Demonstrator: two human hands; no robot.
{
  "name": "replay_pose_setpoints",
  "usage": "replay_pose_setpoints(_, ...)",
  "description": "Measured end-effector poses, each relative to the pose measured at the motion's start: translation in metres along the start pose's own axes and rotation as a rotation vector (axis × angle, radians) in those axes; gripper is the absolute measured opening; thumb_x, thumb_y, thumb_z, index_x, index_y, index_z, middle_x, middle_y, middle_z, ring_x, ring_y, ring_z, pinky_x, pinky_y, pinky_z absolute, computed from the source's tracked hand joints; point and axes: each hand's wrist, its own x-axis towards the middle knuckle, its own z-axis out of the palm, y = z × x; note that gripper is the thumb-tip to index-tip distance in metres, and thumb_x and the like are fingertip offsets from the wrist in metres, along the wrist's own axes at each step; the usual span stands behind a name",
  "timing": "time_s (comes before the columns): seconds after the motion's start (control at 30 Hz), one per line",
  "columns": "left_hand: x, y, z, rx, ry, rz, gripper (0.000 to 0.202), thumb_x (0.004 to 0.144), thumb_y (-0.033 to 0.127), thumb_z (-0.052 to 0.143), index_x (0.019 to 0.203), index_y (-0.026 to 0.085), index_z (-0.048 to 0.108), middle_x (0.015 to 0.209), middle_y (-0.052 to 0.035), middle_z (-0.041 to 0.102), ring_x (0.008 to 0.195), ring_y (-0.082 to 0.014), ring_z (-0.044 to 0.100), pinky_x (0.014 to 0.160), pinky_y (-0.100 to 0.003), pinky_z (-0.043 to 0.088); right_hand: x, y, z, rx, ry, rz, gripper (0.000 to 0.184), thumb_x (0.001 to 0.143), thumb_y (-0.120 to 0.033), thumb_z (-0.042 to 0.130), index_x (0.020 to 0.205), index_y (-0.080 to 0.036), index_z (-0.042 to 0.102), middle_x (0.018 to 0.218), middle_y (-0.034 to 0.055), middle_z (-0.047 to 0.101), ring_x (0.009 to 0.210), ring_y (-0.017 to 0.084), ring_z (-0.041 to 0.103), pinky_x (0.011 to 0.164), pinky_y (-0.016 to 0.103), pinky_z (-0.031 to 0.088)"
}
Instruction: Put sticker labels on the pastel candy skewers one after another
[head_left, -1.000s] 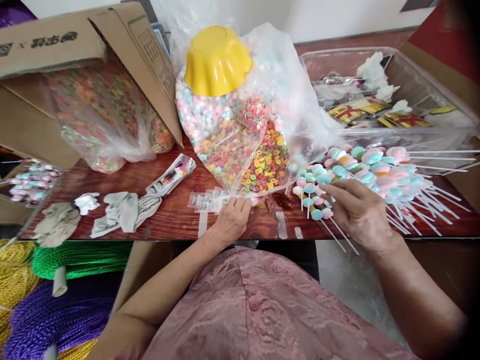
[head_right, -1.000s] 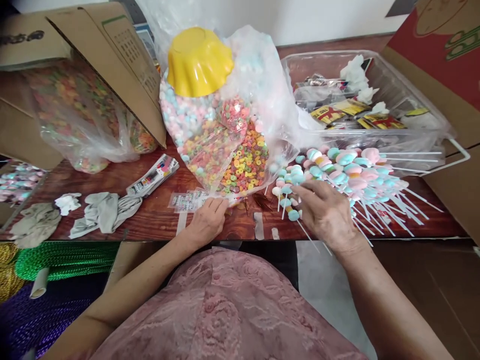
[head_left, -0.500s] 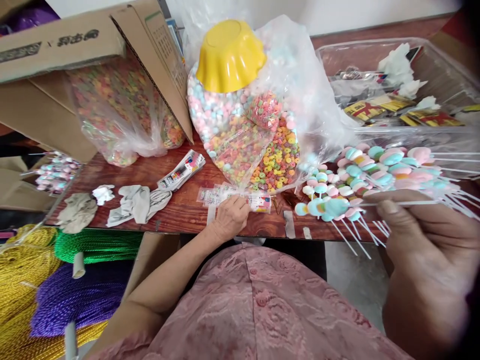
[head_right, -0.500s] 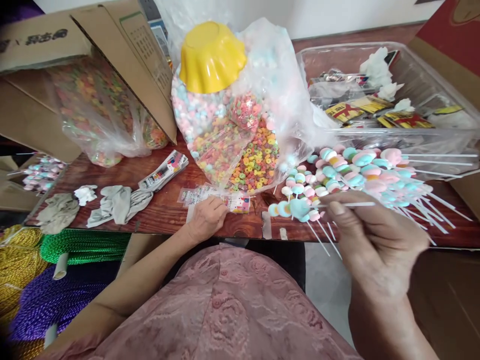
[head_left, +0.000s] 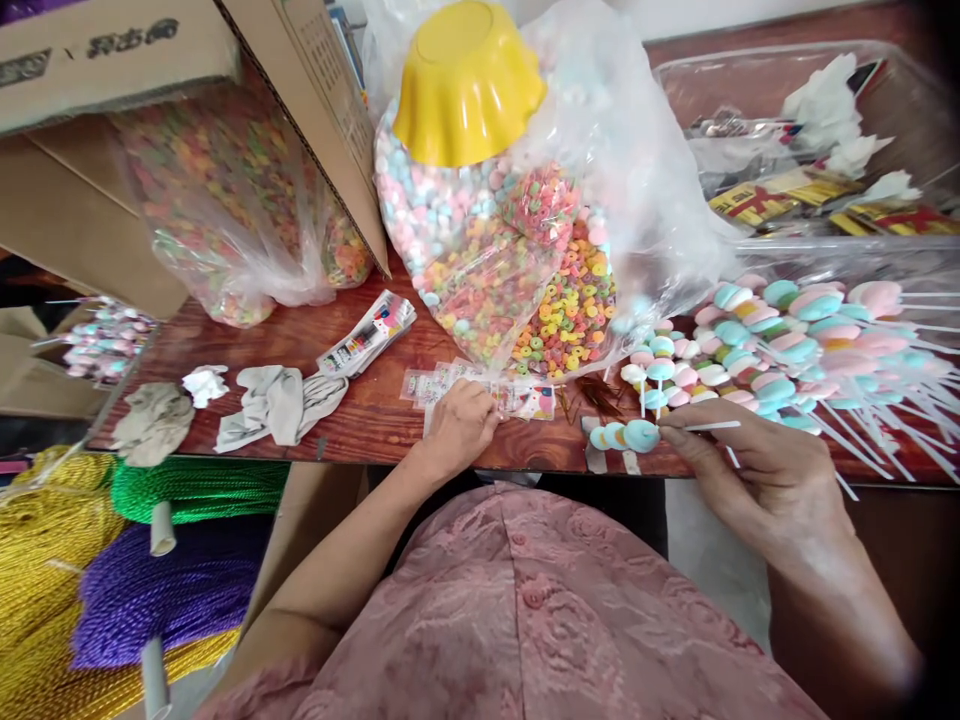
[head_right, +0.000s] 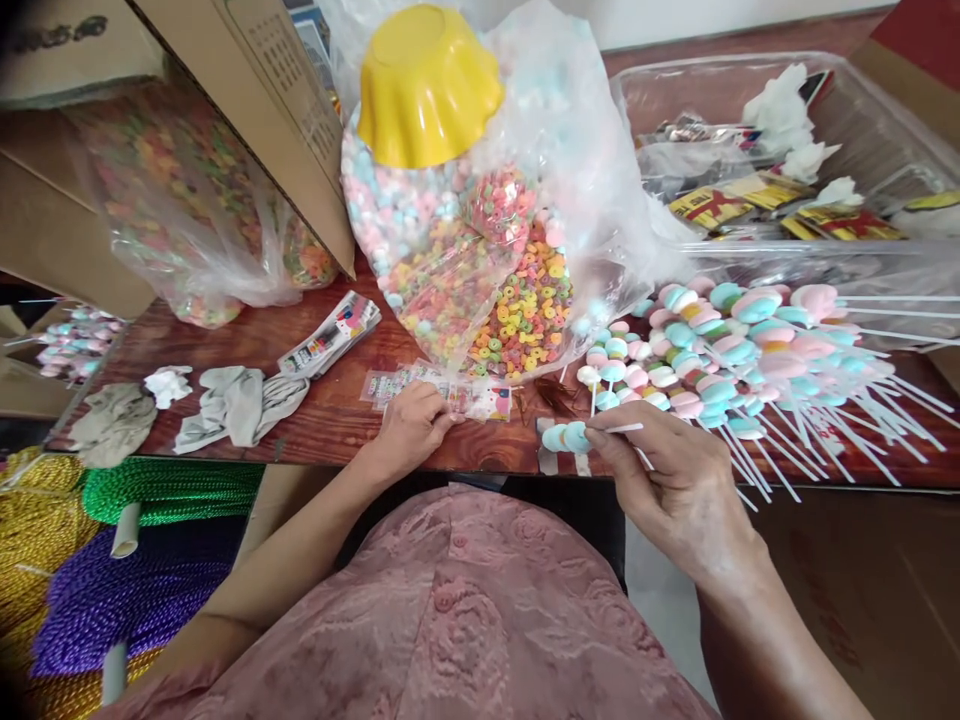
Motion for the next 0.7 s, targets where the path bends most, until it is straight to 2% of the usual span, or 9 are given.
replay_pose_setpoints(0.07,-0.002,0.006,-0.002,0.057,-0.021,0.036,0.022,0.096,0.027,0.051,0.088,0.016,0.07,0.083,-0.0085,0.064,0.086,-0.0221,0.055,0.074,-0.034,0.046,-0.001,0.001,-0.001,-0.013,-0.006,0.014,0.012,0.088,-0.014,0.062,0.093,-0.024,0.064,0.084,0.0019,0.071,0.072,0.015,0.068,0.063,0.027,0.051)
replay_pose_setpoints(0.17,-0.007,0.017,-0.003,0.143,-0.036,0.049,0.024,0.097,0.02,0.046,0.103,0.019,0.069,0.089,-0.0093,0.065,0.088,-0.0236,0.054,0.071,-0.034,0.043,-0.003,0.002,0.001,-0.036,0.002,0.038,0.011,0.089,-0.015,0.061,0.095,-0.023,0.065,0.084,0.0024,0.071,0.07,0.014,0.068,0.062,0.026,0.051)
replay_pose_setpoints(0.27,-0.007,0.026,0.001,0.152,-0.012,0.061,0.021,0.093,0.016,0.048,0.096,0.019,0.069,0.094,-0.0103,0.066,0.089,-0.0242,0.053,0.071,-0.035,0.041,-0.005,0.001,0.005,-0.044,0.017,0.025,0.012,0.088,-0.014,0.063,0.093,-0.024,0.064,0.083,0.0015,0.071,0.067,0.014,0.067,0.059,0.026,0.051)
replay_pose_setpoints(0.37,-0.004,0.029,0.005,0.114,0.054,0.079,0.02,0.093,0.018,0.049,0.088,0.018,0.068,0.097,-0.0103,0.067,0.094,-0.0247,0.053,0.076,-0.038,0.04,-0.007,0.0,0.006,-0.028,0.007,0.023,0.015,0.088,-0.011,0.062,0.092,-0.025,0.064,0.083,0.001,0.071,0.066,0.014,0.067,0.058,0.026,0.051)
replay_pose_setpoints(0.43,-0.002,0.029,0.006,0.133,0.078,0.071,0.021,0.094,0.019,0.047,0.09,0.019,0.068,0.1,-0.0101,0.068,0.095,-0.0252,0.053,0.078,-0.04,0.039,-0.008,0.0,0.004,-0.025,0.006,0.036,0.016,0.088,-0.011,0.062,0.094,-0.026,0.064,0.083,0.0011,0.071,0.066,0.014,0.067,0.059,0.026,0.052)
replay_pose_setpoints(0.57,-0.002,0.029,0.009,0.17,0.007,0.08,0.022,0.095,0.019,0.046,0.103,0.017,0.066,0.107,-0.0123,0.067,0.095,-0.0257,0.055,0.078,-0.04,0.038,-0.012,-0.001,0.001,-0.029,0.015,0.06,0.018,0.086,-0.011,0.064,0.096,-0.026,0.065,0.083,0.0011,0.071,0.069,0.014,0.068,0.062,0.026,0.054)
replay_pose_setpoints(0.63,-0.002,0.029,0.009,0.168,-0.001,0.081,0.02,0.093,0.016,0.047,0.1,0.016,0.066,0.107,-0.0125,0.067,0.098,-0.0257,0.056,0.085,-0.042,0.039,-0.016,-0.002,0.001,-0.006,0.008,0.075,0.018,0.086,-0.012,0.065,0.096,-0.027,0.066,0.083,0.0006,0.072,0.069,0.014,0.068,0.063,0.027,0.055)
replay_pose_setpoints(0.7,-0.001,0.029,0.01,0.175,0.037,0.067,0.017,0.091,0.015,0.049,0.092,0.015,0.066,0.099,-0.0113,0.067,0.097,-0.0255,0.055,0.089,-0.044,0.038,-0.021,0.001,0.003,0.037,0.048,0.12,0.017,0.084,-0.016,0.068,0.096,-0.027,0.07,0.084,0.0004,0.073,0.069,0.016,0.069,0.065,0.029,0.056)
